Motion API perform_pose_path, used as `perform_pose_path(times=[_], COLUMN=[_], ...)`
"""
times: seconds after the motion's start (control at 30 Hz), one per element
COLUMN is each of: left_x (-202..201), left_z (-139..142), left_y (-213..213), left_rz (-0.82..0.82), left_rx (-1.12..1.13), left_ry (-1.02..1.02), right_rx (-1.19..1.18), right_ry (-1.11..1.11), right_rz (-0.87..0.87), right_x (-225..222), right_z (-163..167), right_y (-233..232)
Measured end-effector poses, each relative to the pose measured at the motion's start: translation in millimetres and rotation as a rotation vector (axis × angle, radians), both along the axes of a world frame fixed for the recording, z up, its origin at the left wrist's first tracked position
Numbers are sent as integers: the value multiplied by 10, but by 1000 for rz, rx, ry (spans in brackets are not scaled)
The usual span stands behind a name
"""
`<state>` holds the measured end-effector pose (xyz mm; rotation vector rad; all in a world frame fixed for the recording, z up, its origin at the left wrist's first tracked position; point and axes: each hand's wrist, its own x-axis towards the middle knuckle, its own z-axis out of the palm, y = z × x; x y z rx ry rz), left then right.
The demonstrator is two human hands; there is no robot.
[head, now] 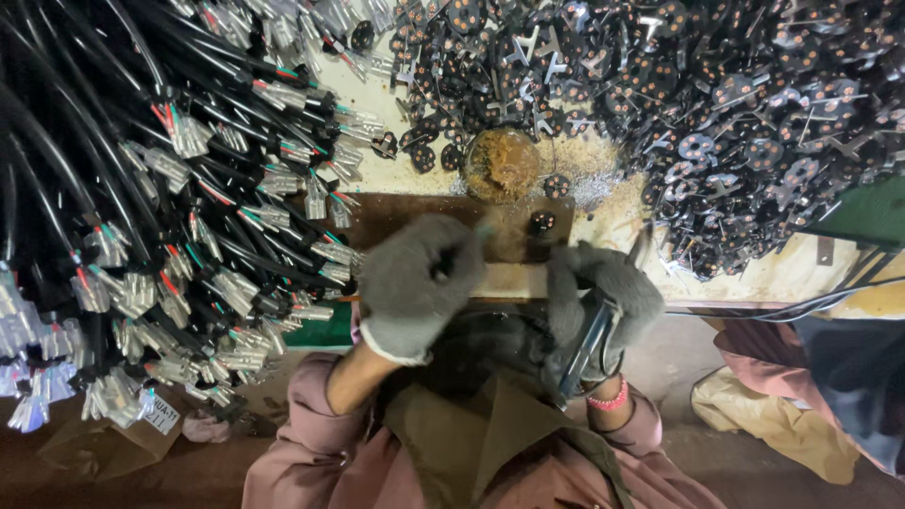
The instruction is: The person, wearing gloves, solders electrical wire connections at a workbench using a soldering iron, dipping the wire into a flux container and holding the soldering iron to the joint, working through a pile of wire harnesses one at a time.
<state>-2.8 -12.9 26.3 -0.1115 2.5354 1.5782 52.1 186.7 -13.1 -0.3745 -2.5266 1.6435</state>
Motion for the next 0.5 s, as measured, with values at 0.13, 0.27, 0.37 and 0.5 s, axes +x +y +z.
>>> perform_pose_path(times=[0.13, 0.27, 0.37, 0.5], left_x=[-244, -411, -395, -237], left_z=[-118, -158, -83, -7], left_y=[-74, -5, 7, -113], left_rz=[54, -59, -21, 6], left_rx=[-37, -88, -61, 2], left_ry=[193, 96, 83, -22], right_rx=[267, 294, 338, 282], right_ry=[8, 283, -147, 14], right_rz=[185, 223, 162, 228], right_x=[-306, -467, -424, -353], right_z=[298, 339, 311, 212], right_y=[-78, -212, -138, 53])
